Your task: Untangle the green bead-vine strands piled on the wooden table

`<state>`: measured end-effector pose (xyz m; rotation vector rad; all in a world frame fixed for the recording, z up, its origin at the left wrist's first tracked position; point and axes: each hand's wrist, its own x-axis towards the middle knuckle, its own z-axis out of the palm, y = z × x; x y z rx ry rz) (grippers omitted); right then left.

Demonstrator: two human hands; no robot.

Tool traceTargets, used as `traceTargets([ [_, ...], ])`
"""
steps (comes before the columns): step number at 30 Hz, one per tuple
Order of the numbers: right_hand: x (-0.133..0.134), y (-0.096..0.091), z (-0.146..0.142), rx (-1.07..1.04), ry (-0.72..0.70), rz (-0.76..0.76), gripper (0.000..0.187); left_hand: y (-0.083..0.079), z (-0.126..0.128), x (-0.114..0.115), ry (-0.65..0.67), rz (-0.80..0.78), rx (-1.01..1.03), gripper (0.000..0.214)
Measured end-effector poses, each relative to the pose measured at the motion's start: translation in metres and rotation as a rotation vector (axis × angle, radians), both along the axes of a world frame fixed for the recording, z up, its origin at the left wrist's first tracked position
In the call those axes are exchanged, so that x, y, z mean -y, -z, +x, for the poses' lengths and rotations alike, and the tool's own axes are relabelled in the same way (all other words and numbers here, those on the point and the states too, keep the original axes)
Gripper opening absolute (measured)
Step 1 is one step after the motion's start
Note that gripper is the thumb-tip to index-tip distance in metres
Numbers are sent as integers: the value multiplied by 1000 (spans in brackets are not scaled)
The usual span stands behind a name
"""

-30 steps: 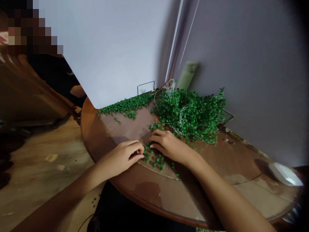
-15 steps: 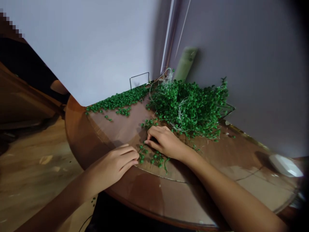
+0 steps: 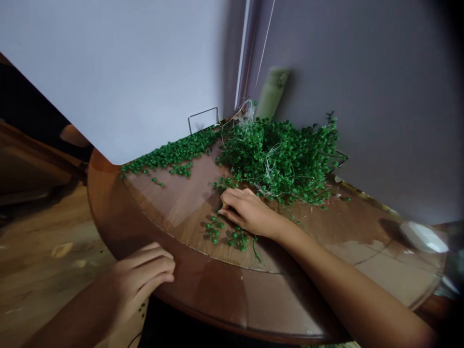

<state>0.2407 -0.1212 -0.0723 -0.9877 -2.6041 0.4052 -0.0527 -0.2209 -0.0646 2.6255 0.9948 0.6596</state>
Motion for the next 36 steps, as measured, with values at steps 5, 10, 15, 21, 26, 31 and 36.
traceTargets([
  [5, 2, -1, -1, -59, 33, -47, 22, -2, -29, -26, -70, 278, -31, 22],
  [10, 4, -4, -2, -86, 32, -79, 27, -7, -18, -108, -220, 462, -79, 18],
  [15, 5, -5, -2, -82, 42, -84, 22, -24, 24, -106, -270, 364, 132, 6],
  [21, 6, -6, -1, -61, 34, -56, 22, -9, 58, -57, 37, -40, 145, 11],
  [26, 7, -9, -3, -43, 67, -32, 32, 3, 61, -60, 57, -145, 120, 14],
  [31, 7, -8, -9, -57, 179, -15, 43, 4, 64, -60, 13, -161, 71, 17],
  [36, 9, -3, -17, 61, 318, 121, 23, 5, 66, -57, 33, -167, 33, 18],
])
